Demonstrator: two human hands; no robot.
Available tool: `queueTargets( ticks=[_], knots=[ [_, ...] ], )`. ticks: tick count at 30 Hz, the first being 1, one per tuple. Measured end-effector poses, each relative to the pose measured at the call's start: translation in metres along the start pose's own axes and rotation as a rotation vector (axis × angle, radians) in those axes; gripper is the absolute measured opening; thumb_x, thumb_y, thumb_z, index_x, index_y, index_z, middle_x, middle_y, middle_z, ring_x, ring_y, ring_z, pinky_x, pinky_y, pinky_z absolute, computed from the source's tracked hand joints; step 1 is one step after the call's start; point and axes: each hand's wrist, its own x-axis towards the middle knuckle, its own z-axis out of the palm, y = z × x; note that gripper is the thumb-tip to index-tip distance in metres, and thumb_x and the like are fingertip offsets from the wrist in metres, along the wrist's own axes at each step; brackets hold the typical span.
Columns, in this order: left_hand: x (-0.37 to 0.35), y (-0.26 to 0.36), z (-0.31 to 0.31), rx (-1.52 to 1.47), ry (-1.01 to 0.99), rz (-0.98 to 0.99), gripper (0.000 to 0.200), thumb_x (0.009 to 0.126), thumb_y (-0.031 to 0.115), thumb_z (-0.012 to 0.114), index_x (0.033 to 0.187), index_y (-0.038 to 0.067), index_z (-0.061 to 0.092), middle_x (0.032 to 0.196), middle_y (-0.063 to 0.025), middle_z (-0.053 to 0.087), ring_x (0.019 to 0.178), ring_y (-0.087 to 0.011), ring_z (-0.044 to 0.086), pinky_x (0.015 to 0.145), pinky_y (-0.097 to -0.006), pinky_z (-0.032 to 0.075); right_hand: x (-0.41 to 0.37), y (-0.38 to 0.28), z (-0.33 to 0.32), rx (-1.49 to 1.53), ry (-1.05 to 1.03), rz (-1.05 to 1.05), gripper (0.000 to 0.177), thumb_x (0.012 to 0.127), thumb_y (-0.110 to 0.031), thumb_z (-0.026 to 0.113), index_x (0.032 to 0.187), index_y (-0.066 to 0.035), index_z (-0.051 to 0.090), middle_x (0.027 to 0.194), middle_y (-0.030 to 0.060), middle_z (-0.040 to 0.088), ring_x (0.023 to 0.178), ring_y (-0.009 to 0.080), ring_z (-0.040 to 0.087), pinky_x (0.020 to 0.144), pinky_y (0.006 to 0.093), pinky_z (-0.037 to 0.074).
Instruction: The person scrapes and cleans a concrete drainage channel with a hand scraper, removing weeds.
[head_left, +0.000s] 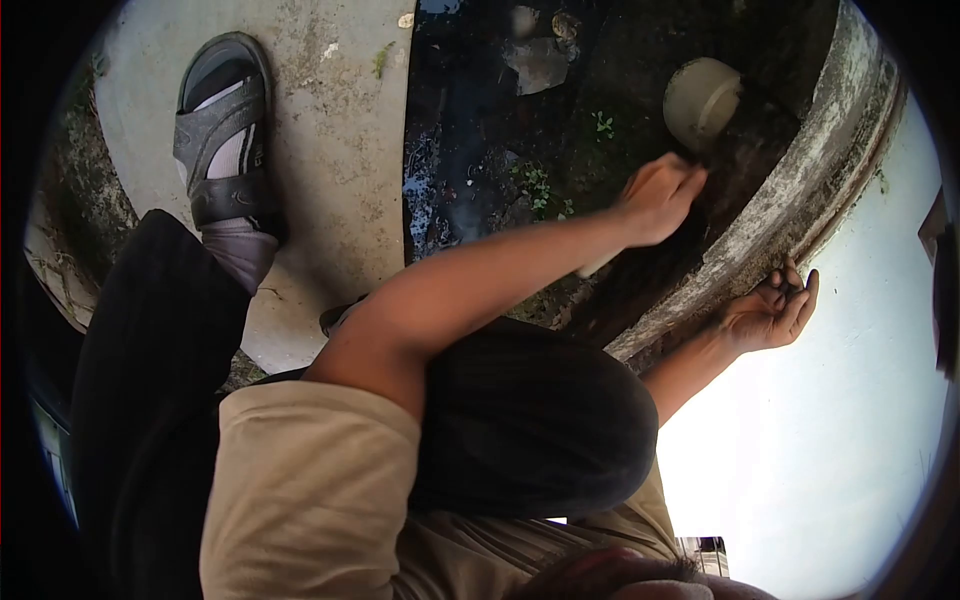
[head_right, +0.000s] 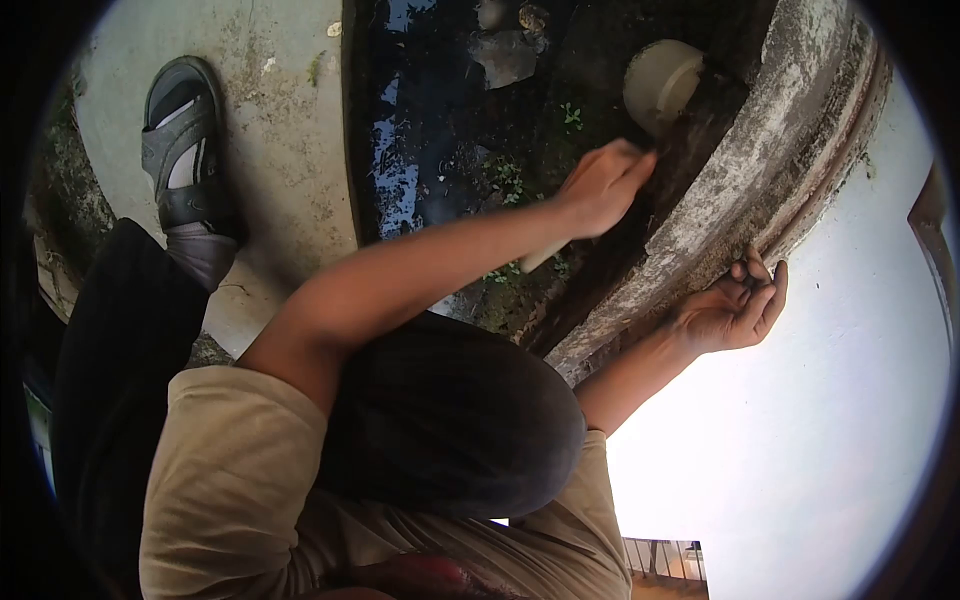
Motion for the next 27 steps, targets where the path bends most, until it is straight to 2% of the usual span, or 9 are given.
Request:
queueTargets(
  ticks=[3,6,9,13,17,19,20,23,27],
  knots=[
    [-0.015,-0.005,0.002,-0.066,0.087,0.116,0.051,0.102,0.029,0.036,0.074,-0.007,0.057,0.094,-0.0254,0.060,0.095,-0.0419,0.059,0.086,-0.0442,0.045,0.001,0.006,0.002,0.037,-0.027,0.014,0.035,0.099,-0.017,0.048,0.119,0.012,0.053,0.087,0.0198,0.068,0.077,0.0249,0.063,0.067,0.0293,0.047],
    [0.000,-0.002,-0.002,-0.006,-0.067,-0.150,0.056,0.102,0.034,0.035,0.068,-0.007,0.054,0.070,-0.0251,0.058,0.083,-0.0435,0.063,0.081,-0.0480,0.045,0.001,0.005,0.002,0.037,-0.006,-0.019,0.034,0.099,-0.016,0.047,0.118,0.012,0.054,0.085,0.0195,0.068,0.079,0.0254,0.063,0.066,0.0295,0.048],
    [0.002,-0.013,-0.004,-0.034,-0.042,-0.423,0.057,0.102,0.034,0.035,0.067,-0.007,0.053,0.071,-0.0275,0.057,0.084,-0.0463,0.061,0.079,-0.0494,0.043,0.002,0.003,0.001,0.020,-0.028,-0.001,0.033,0.100,-0.015,0.045,0.118,0.012,0.054,0.084,0.0194,0.068,0.077,0.0250,0.064,0.066,0.0292,0.048],
    [-0.006,0.017,-0.013,-0.051,0.130,-0.032,0.060,0.102,0.037,0.034,0.067,-0.006,0.056,0.076,-0.0227,0.064,0.081,-0.0404,0.064,0.079,-0.0480,0.045,-0.001,0.002,0.005,0.003,-0.019,-0.022,0.033,0.100,-0.015,0.045,0.117,0.012,0.054,0.085,0.0204,0.068,0.076,0.0234,0.064,0.066,0.0288,0.048],
    [0.011,0.011,-0.007,0.148,0.071,0.107,0.060,0.102,0.038,0.034,0.071,-0.007,0.059,0.080,-0.0213,0.064,0.087,-0.0376,0.064,0.081,-0.0485,0.047,0.000,0.002,0.001,0.049,-0.048,-0.001,0.033,0.100,-0.015,0.046,0.118,0.012,0.054,0.085,0.0207,0.068,0.075,0.0230,0.063,0.067,0.0289,0.048],
    [0.023,0.012,-0.017,0.240,-0.403,-0.604,0.061,0.102,0.038,0.035,0.070,-0.008,0.061,0.080,-0.0207,0.063,0.082,-0.0357,0.065,0.077,-0.0479,0.050,0.001,0.003,0.003,0.048,-0.022,0.007,0.033,0.100,-0.014,0.046,0.119,0.012,0.054,0.085,0.0207,0.068,0.075,0.0233,0.063,0.067,0.0288,0.049],
    [0.024,0.013,-0.020,0.236,-0.402,-0.597,0.061,0.102,0.038,0.035,0.070,-0.008,0.061,0.080,-0.0207,0.063,0.082,-0.0357,0.065,0.077,-0.0479,0.050,0.003,0.004,0.004,0.047,-0.027,0.000,0.033,0.100,-0.014,0.046,0.119,0.012,0.054,0.085,0.0207,0.068,0.075,0.0233,0.063,0.067,0.0288,0.049],
    [0.009,0.012,-0.035,-0.031,-0.132,-0.470,0.044,0.100,0.033,0.040,0.105,-0.008,0.056,0.080,-0.0180,0.061,0.065,-0.0240,0.067,0.055,-0.0349,0.058,0.000,0.002,-0.005,0.050,-0.048,0.011,0.032,0.100,-0.013,0.046,0.119,0.012,0.054,0.085,0.0209,0.067,0.078,0.0246,0.065,0.067,0.0283,0.049],
    [-0.009,0.021,-0.061,-0.129,-0.071,-0.499,0.037,0.098,0.025,0.046,0.120,-0.005,0.047,0.093,-0.0161,0.062,0.071,-0.0224,0.069,0.052,-0.0314,0.058,-0.019,-0.011,0.019,-0.065,0.002,-0.044,0.030,0.099,-0.010,0.046,0.118,0.012,0.053,0.086,0.0211,0.068,0.080,0.0262,0.066,0.066,0.0273,0.050]
  ],
)
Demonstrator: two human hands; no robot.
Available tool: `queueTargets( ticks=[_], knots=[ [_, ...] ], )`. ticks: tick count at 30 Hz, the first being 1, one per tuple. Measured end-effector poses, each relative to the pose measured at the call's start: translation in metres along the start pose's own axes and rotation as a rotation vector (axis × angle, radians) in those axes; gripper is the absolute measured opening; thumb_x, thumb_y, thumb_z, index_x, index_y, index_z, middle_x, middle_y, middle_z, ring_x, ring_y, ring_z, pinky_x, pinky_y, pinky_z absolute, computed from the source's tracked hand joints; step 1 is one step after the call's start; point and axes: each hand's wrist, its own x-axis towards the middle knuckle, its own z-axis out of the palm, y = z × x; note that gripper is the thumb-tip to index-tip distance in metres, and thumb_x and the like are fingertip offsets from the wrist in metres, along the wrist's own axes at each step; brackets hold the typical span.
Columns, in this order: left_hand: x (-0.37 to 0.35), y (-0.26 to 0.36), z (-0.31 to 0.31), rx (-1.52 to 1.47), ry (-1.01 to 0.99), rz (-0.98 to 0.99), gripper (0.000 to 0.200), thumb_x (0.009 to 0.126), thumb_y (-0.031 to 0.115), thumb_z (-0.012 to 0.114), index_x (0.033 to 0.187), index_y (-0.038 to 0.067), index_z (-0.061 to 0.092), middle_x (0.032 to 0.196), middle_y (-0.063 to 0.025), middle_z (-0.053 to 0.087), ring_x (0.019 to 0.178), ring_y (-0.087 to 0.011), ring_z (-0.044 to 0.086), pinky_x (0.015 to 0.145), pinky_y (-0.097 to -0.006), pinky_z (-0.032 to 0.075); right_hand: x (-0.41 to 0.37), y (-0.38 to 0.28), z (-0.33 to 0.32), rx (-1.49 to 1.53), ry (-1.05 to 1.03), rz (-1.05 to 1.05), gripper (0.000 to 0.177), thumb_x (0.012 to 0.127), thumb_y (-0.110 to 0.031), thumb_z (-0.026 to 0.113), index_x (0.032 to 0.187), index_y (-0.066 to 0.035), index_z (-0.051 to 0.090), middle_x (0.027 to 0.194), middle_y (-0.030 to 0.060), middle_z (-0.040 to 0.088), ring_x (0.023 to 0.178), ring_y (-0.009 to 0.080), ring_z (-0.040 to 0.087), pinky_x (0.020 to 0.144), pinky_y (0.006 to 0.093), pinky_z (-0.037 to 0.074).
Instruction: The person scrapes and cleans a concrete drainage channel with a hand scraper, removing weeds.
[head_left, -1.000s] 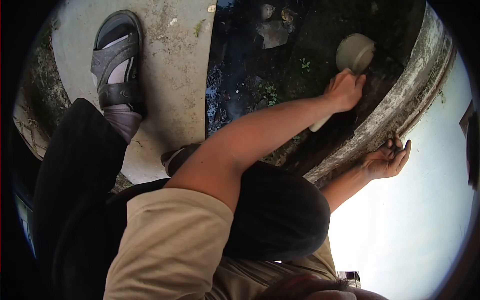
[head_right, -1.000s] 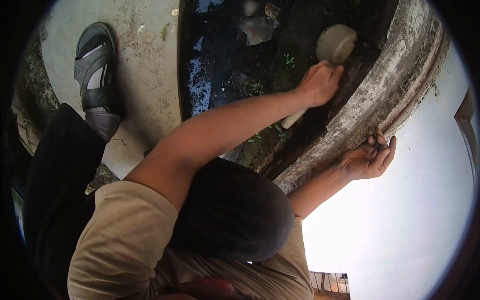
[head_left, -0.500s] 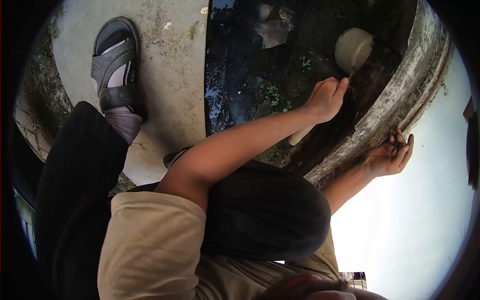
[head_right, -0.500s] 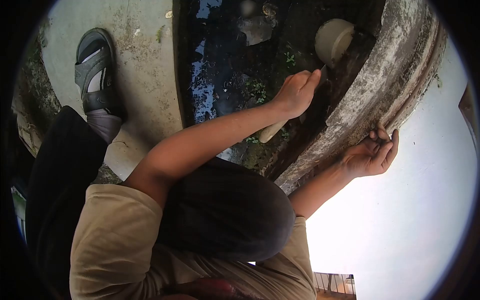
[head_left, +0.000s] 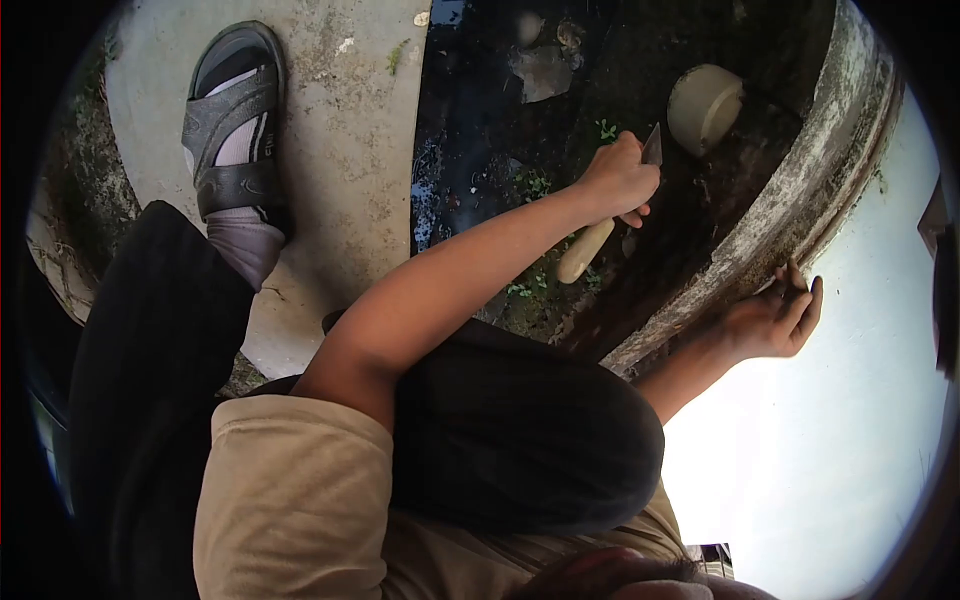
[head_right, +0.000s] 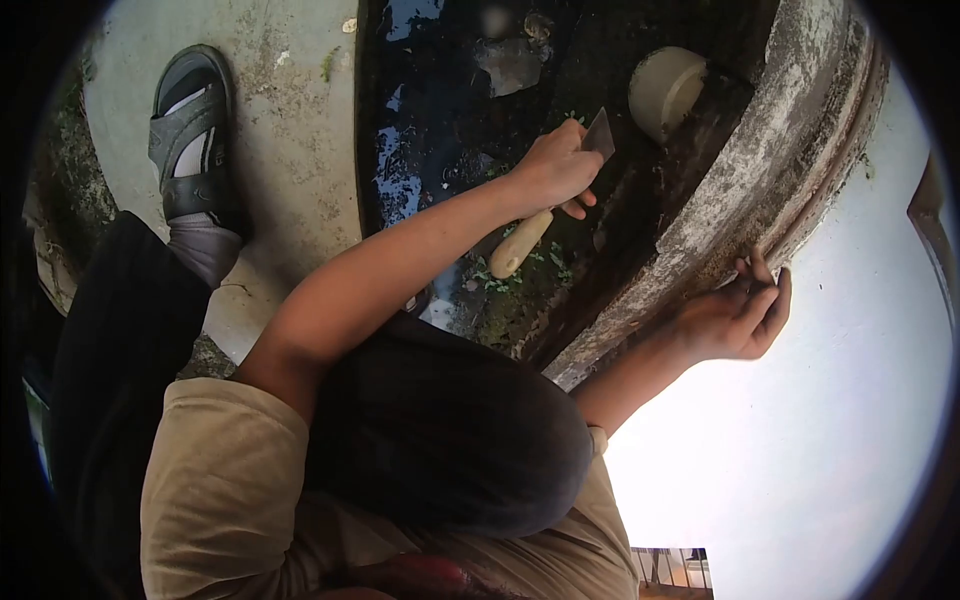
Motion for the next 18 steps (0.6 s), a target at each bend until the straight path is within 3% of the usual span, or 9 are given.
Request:
queueTargets(
  ticks=[2,4,6,10,12,13,14,16,18],
  knots=[
    [-0.003,-0.002,-0.008,-0.149,-0.030,-0.025,0.032,0.098,0.021,0.050,0.120,-0.002,0.048,0.103,-0.0148,0.061,0.073,-0.0227,0.069,0.054,-0.0319,0.059,-0.034,-0.017,0.026,-0.107,-0.178,-0.305,0.028,0.097,-0.011,0.049,0.112,0.011,0.057,0.087,0.0207,0.068,0.081,0.0267,0.067,0.070,0.0308,0.052],
    [-0.013,0.008,-0.025,-0.146,-0.145,0.003,0.033,0.098,0.020,0.051,0.123,-0.002,0.047,0.103,-0.0143,0.061,0.074,-0.0226,0.069,0.056,-0.0321,0.059,-0.074,-0.041,0.054,-0.396,-0.591,-0.415,0.025,0.093,-0.011,0.054,0.105,0.010,0.062,0.094,0.0202,0.067,0.088,0.0292,0.066,0.079,0.0366,0.053],
    [-0.020,0.027,-0.038,-0.132,-0.277,0.040,0.034,0.098,0.020,0.051,0.125,-0.001,0.046,0.102,-0.0137,0.062,0.074,-0.0226,0.069,0.058,-0.0323,0.059,-0.091,-0.041,0.074,-0.615,-0.828,-0.548,0.022,0.090,-0.009,0.058,0.102,0.008,0.065,0.101,0.0197,0.067,0.096,0.0321,0.065,0.084,0.0410,0.053],
    [-0.006,0.052,-0.052,0.205,-0.352,0.104,0.036,0.099,0.024,0.049,0.125,0.000,0.050,0.101,-0.0135,0.064,0.072,-0.0195,0.068,0.061,-0.0335,0.056,-0.078,-0.035,0.048,-0.717,-0.560,-0.573,0.021,0.089,-0.006,0.059,0.104,0.007,0.066,0.105,0.0193,0.067,0.101,0.0342,0.064,0.086,0.0415,0.052],
    [0.014,0.060,-0.045,0.698,-0.352,0.254,0.039,0.099,0.030,0.047,0.122,-0.001,0.053,0.097,-0.0178,0.065,0.070,-0.0220,0.068,0.064,-0.0364,0.054,-0.057,-0.035,0.037,-0.753,-0.302,-0.542,0.021,0.091,0.000,0.054,0.107,0.008,0.065,0.106,0.0193,0.067,0.101,0.0311,0.064,0.087,0.0387,0.052],
    [0.014,0.068,-0.036,0.749,-0.325,0.245,0.041,0.098,0.030,0.045,0.119,-0.003,0.056,0.095,-0.0211,0.066,0.076,-0.0287,0.069,0.071,-0.0406,0.053,-0.044,-0.038,0.030,-0.845,-0.223,-0.522,0.021,0.091,-0.002,0.056,0.108,0.007,0.065,0.107,0.0188,0.067,0.100,0.0293,0.064,0.087,0.0359,0.052],
    [0.018,0.067,-0.027,0.756,-0.335,0.243,0.041,0.098,0.030,0.045,0.119,-0.003,0.056,0.095,-0.0211,0.066,0.076,-0.0287,0.069,0.071,-0.0406,0.053,-0.033,-0.038,0.025,-0.883,-0.120,-0.457,0.022,0.091,-0.003,0.058,0.109,0.006,0.066,0.109,0.0170,0.066,0.098,0.0282,0.065,0.087,0.0347,0.052],
    [0.015,0.066,-0.015,0.888,-0.204,0.493,0.039,0.097,0.029,0.045,0.117,-0.002,0.058,0.097,-0.0206,0.068,0.086,-0.0325,0.069,0.076,-0.0435,0.053,-0.023,-0.037,0.023,-0.917,-0.026,-0.273,0.023,0.092,-0.008,0.059,0.110,0.004,0.066,0.115,0.0170,0.064,0.104,0.0290,0.063,0.089,0.0371,0.050],
    [0.007,0.072,-0.010,0.900,-0.181,0.415,0.036,0.095,0.026,0.046,0.114,-0.002,0.060,0.098,-0.0207,0.068,0.090,-0.0341,0.068,0.078,-0.0444,0.054,-0.021,-0.024,0.012,-1.175,-0.146,-0.364,0.029,0.093,-0.017,0.060,0.114,0.002,0.064,0.120,0.0176,0.061,0.111,0.0311,0.059,0.093,0.0402,0.047]
  ],
)
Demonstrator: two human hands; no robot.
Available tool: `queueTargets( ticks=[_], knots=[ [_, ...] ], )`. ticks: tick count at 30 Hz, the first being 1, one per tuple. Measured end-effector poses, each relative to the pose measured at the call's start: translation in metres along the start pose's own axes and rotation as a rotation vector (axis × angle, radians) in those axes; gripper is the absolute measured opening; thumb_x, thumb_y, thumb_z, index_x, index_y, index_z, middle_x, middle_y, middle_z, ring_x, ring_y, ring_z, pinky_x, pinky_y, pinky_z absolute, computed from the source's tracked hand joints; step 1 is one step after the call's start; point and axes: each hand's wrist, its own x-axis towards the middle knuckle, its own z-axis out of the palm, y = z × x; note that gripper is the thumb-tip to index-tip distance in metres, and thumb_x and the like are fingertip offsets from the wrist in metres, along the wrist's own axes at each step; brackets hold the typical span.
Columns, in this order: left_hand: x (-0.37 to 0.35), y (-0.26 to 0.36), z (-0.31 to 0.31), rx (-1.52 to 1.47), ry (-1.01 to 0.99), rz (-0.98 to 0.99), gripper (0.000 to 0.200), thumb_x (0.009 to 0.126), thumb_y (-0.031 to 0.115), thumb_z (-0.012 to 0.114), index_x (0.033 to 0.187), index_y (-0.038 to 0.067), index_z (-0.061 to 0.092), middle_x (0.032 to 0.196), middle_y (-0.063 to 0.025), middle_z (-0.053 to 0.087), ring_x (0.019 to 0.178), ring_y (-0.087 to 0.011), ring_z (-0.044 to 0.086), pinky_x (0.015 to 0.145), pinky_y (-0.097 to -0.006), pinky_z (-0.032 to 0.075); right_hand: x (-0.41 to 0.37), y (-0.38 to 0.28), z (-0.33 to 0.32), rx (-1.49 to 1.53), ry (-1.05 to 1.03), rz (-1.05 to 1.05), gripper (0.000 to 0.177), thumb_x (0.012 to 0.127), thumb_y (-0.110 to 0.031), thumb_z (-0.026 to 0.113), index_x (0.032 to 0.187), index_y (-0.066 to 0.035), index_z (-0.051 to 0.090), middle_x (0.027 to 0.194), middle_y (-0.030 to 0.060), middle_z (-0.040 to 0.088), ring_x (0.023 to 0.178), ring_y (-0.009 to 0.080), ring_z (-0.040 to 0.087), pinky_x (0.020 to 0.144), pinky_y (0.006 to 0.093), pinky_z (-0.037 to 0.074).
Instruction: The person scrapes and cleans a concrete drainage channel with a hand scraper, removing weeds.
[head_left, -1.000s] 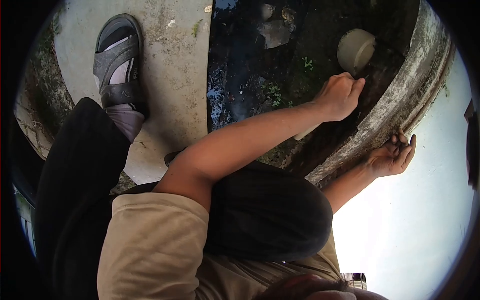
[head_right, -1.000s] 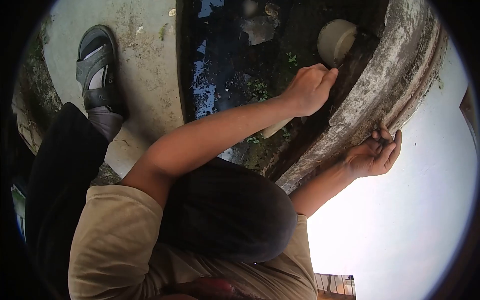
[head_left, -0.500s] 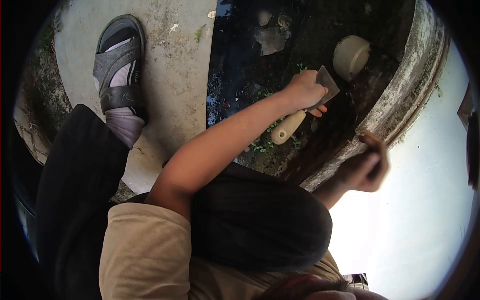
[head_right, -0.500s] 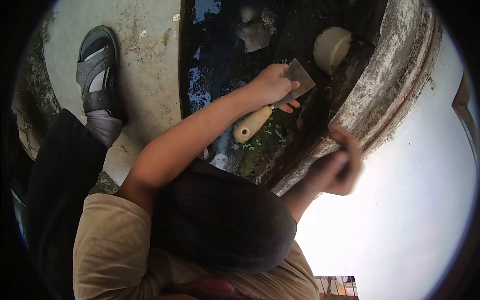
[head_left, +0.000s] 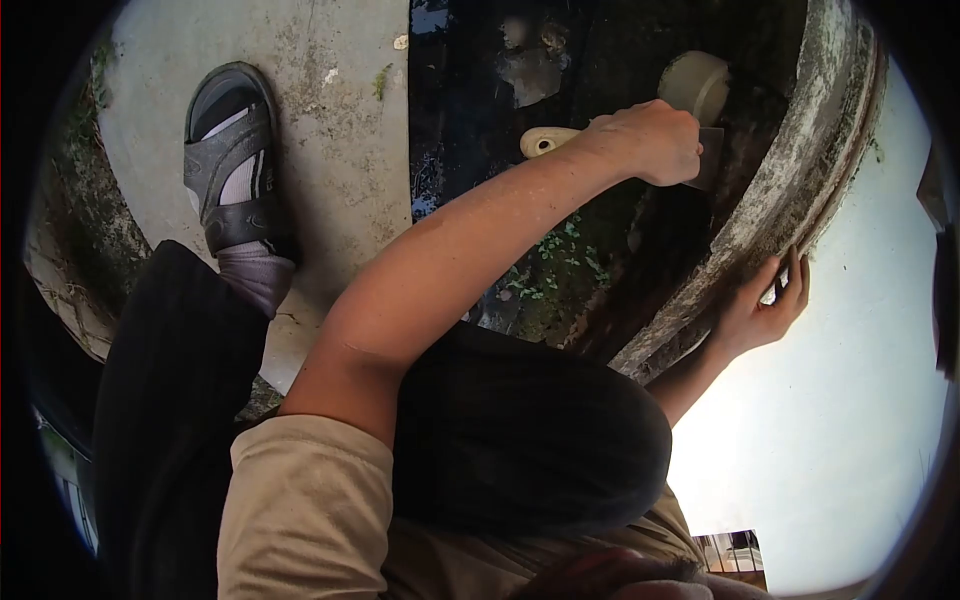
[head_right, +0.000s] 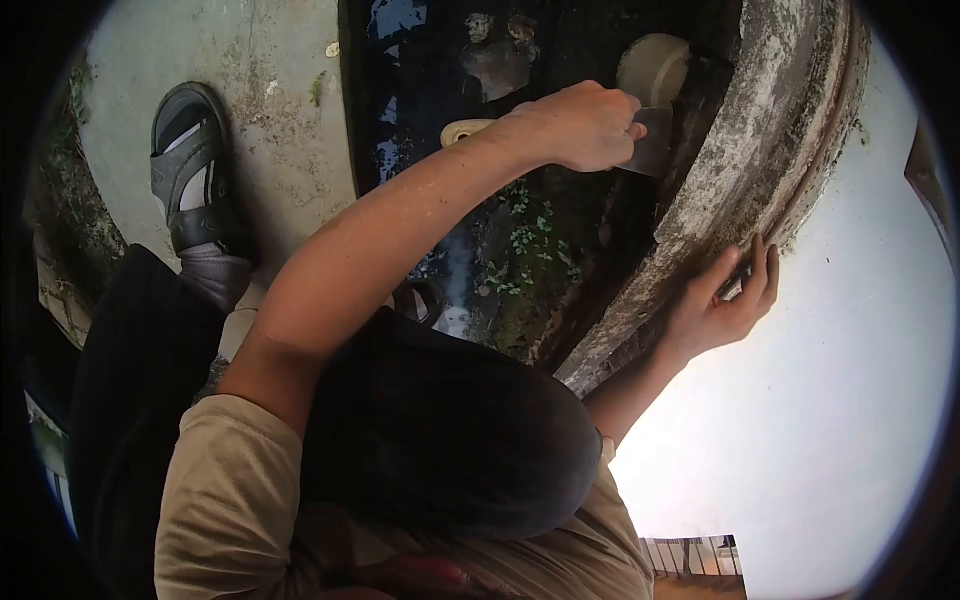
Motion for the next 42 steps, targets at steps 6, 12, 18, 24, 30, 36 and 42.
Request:
queueTargets(
  ticks=[6,12,18,24,30,36,42],
  knots=[
    [-0.012,0.028,-0.008,0.037,-0.007,-0.095,0.024,0.083,0.008,0.052,0.101,0.001,0.067,0.101,-0.0224,0.068,0.097,-0.0374,0.067,0.081,-0.0450,0.055,-0.009,0.001,0.035,-0.032,0.130,-0.077,0.041,0.089,-0.023,0.064,0.119,0.004,0.057,0.114,0.0204,0.061,0.105,0.0348,0.060,0.089,0.0403,0.049],
    [0.019,0.014,0.017,-0.022,0.058,-0.139,0.023,0.083,0.008,0.053,0.100,0.002,0.068,0.101,-0.0215,0.068,0.098,-0.0360,0.067,0.081,-0.0436,0.055,-0.008,0.000,0.031,0.002,0.095,-0.050,0.044,0.091,-0.026,0.061,0.119,0.007,0.054,0.115,0.0216,0.059,0.107,0.0358,0.059,0.092,0.0431,0.047],
    [0.029,-0.001,0.021,-0.063,-0.087,-0.178,0.027,0.086,0.016,0.054,0.107,0.005,0.068,0.106,-0.0181,0.068,0.100,-0.0355,0.066,0.084,-0.0433,0.054,-0.005,0.006,0.031,0.055,0.080,-0.043,0.048,0.089,-0.030,0.063,0.120,0.007,0.055,0.115,0.0215,0.059,0.109,0.0345,0.058,0.095,0.0421,0.045],
    [0.043,0.003,0.034,-0.005,-0.096,-0.264,0.024,0.083,0.011,0.054,0.097,0.003,0.072,0.106,-0.0198,0.068,0.101,-0.0357,0.066,0.085,-0.0424,0.054,-0.005,0.004,0.028,0.082,0.065,0.000,0.049,0.087,-0.028,0.067,0.120,0.007,0.055,0.117,0.0213,0.059,0.112,0.0338,0.057,0.097,0.0421,0.044],
    [0.025,0.003,0.019,-0.010,-0.053,-0.191,0.024,0.081,0.009,0.055,0.098,0.004,0.072,0.106,-0.0191,0.068,0.101,-0.0344,0.067,0.084,-0.0409,0.055,-0.008,0.006,0.024,0.208,0.042,0.028,0.048,0.087,-0.025,0.067,0.121,0.007,0.055,0.119,0.0207,0.058,0.115,0.0325,0.055,0.100,0.0414,0.041],
    [0.069,-0.003,0.047,0.089,-0.148,-0.242,0.024,0.084,0.012,0.055,0.099,0.004,0.072,0.107,-0.0179,0.068,0.101,-0.0322,0.067,0.083,-0.0394,0.055,-0.005,0.003,0.023,0.215,0.019,0.109,0.048,0.088,-0.025,0.066,0.123,0.006,0.054,0.122,0.0204,0.057,0.117,0.0337,0.053,0.103,0.0430,0.039],
    [0.020,0.003,-0.021,-0.066,-0.193,-0.314,0.023,0.086,0.016,0.054,0.095,0.003,0.071,0.077,-0.0149,0.069,0.077,-0.0282,0.070,0.076,-0.0403,0.055,-0.007,0.010,0.023,0.402,0.009,0.092,0.045,0.090,-0.021,0.063,0.124,0.007,0.054,0.124,0.0206,0.056,0.119,0.0324,0.052,0.104,0.0429,0.037]
  ],
)
